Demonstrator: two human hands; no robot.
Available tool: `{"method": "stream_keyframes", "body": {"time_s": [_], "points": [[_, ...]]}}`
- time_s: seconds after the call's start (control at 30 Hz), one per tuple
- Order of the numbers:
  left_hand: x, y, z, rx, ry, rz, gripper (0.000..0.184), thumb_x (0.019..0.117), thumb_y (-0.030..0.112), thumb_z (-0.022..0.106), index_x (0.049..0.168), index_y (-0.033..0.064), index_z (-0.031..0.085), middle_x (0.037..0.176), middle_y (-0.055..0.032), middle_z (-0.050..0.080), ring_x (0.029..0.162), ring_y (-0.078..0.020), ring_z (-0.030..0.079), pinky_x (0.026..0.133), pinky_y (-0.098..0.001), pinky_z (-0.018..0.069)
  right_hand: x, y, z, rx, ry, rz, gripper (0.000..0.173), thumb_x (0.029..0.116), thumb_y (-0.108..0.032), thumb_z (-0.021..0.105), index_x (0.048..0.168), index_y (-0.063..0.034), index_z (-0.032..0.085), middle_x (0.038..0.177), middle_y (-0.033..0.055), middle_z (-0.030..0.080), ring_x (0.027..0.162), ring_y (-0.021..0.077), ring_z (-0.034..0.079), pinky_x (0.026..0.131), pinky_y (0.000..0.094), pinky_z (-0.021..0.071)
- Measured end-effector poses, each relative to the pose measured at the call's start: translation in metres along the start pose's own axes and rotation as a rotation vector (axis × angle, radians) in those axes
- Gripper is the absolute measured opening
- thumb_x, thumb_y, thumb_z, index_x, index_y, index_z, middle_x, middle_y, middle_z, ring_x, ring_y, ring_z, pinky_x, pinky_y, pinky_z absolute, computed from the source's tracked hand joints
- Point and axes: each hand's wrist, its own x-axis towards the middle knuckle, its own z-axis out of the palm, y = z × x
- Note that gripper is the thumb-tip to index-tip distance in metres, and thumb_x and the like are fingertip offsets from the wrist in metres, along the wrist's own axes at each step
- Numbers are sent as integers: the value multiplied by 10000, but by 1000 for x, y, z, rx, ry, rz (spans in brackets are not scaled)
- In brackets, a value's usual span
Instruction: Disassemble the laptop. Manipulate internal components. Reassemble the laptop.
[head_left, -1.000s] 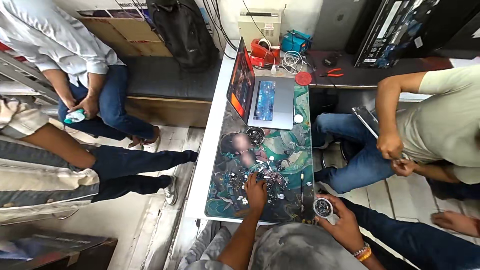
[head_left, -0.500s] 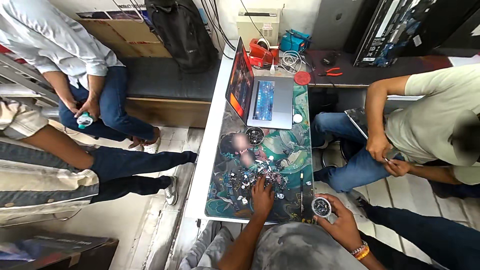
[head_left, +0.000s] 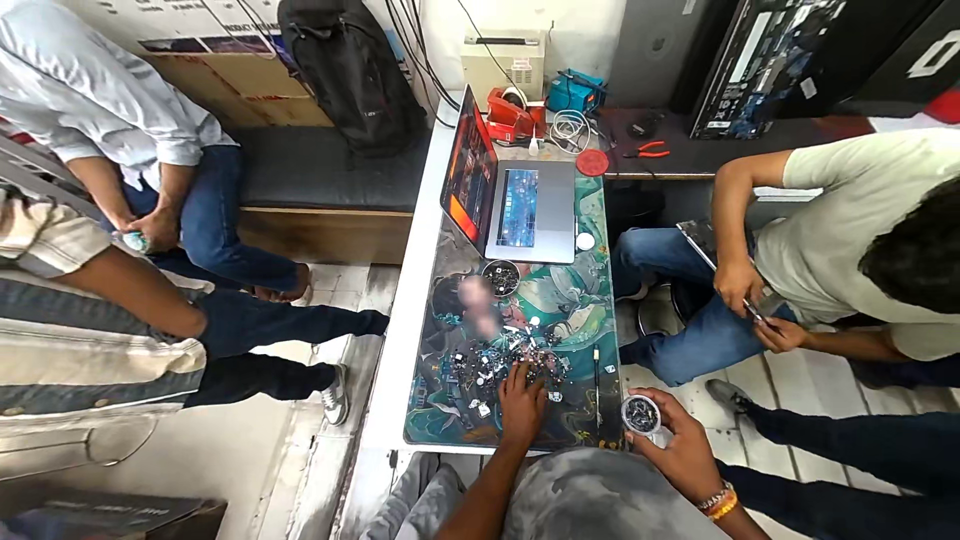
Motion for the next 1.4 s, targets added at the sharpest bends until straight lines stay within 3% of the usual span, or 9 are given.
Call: {"method": "stream_keyframes", "body": {"time_s": [0.13, 0.3, 0.47, 0.7, 0.93, 1.17, 1.4], "points": [[-7, -10, -3, -40, 66, -7, 303, 1005, 321, 545, 1188, 228, 768, 1548, -80, 515, 1476, -336, 407, 1169, -602, 326, 1, -2, 2, -13, -24, 16, 597, 736, -209, 842, 1286, -74, 656, 1223, 27, 713, 1060, 133, 709, 906, 335, 619], [-13, 1, -2, -73, 46, 133, 287, 1008, 294, 532, 1149, 277, 781, 1538, -65, 529, 1473, -332, 414, 1151, -596, 354, 1, -2, 3, -2, -29, 23, 593, 737, -211, 845, 1284, -83, 657, 1224, 24, 713, 1076, 135, 704, 920, 341, 617], [-1, 17, -3, 37, -105, 158, 344, 1031, 323, 469, 1239, 333, 743, 1615, -48, 434, 1533, -308, 315, 1202, -566, 289, -1, -1, 1, -1, -17, 24, 596, 740, -213, 844, 1291, -88, 655, 1219, 25, 715, 1064, 138, 710, 918, 338, 618], [14, 28, -10, 70, -120, 75, 323, 1012, 347, 517, 1134, 195, 775, 1616, -38, 432, 1529, -289, 322, 1213, -538, 284, -4, -1, -2, 15, 8, 25, 604, 733, -194, 845, 1292, -69, 653, 1220, 34, 716, 1070, 143, 710, 921, 338, 620], [29, 44, -9, 137, -256, 9, 327, 997, 381, 590, 1139, 152, 774, 1673, -20, 330, 1575, -270, 197, 1247, -546, 184, -7, 2, -2, 9, 11, 15, 602, 734, -190, 851, 1290, -70, 654, 1227, 31, 713, 1064, 136, 711, 918, 330, 618], [34, 43, -8, 211, -229, 116, 354, 1028, 327, 528, 1229, 127, 741, 1671, -33, 337, 1573, -278, 214, 1237, -576, 201, -9, 2, -6, 2, 27, 30, 604, 736, -212, 846, 1289, -63, 653, 1209, 32, 720, 1047, 134, 714, 907, 335, 619], [36, 35, -14, 79, -195, 80, 251, 967, 296, 652, 1137, 158, 773, 1597, -43, 447, 1547, -267, 268, 1233, -562, 223, -8, 1, -4, 15, 29, 24, 603, 730, -192, 849, 1292, -81, 657, 1217, 22, 718, 1058, 130, 709, 910, 329, 616]]}}
